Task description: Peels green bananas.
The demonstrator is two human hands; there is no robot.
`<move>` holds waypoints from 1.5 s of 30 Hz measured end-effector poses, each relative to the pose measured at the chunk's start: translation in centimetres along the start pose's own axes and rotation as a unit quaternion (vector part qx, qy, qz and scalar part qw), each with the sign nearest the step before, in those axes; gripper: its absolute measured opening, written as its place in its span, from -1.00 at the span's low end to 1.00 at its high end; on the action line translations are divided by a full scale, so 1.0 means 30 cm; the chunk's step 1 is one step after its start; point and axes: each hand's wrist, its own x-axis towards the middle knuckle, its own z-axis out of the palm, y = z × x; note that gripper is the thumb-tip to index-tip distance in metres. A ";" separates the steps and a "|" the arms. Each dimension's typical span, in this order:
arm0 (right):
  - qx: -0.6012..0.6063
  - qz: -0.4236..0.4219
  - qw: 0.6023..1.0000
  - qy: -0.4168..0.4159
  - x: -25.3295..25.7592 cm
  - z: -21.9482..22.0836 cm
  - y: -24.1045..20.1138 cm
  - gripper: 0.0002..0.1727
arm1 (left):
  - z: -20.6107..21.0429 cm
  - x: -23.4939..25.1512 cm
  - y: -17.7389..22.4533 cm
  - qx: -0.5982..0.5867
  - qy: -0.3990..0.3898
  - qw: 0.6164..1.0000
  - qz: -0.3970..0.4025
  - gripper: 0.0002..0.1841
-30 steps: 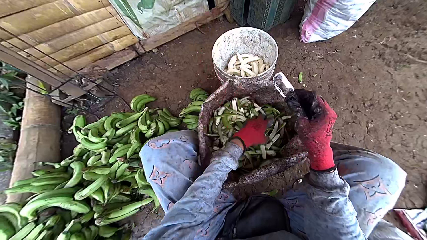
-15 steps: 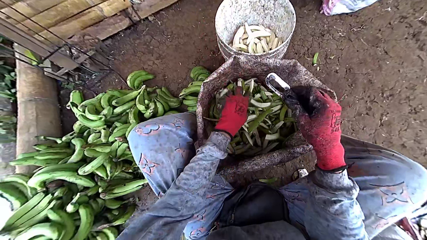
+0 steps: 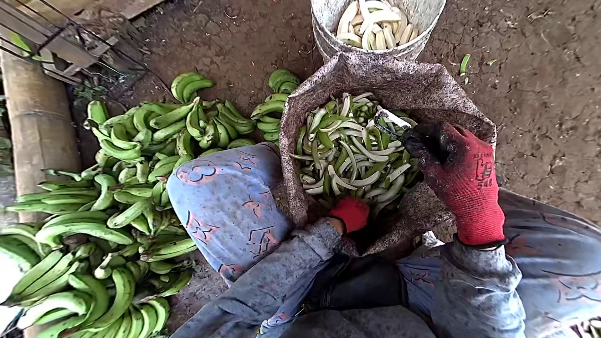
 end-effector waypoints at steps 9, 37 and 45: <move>-0.003 0.012 1.000 -0.011 -0.020 -0.022 -0.003 -0.67 | -0.236 0.148 -0.148 0.080 0.348 0.922 -0.149 -0.08; -0.046 0.008 0.996 -0.070 0.057 0.057 -0.015 -0.69 | -0.103 -0.197 -0.090 -0.048 0.289 0.954 -0.071 -0.58; -0.043 -0.043 0.992 -0.111 0.034 0.130 -0.033 -0.62 | 0.034 -0.795 -0.342 -0.123 0.771 0.623 0.053 -0.47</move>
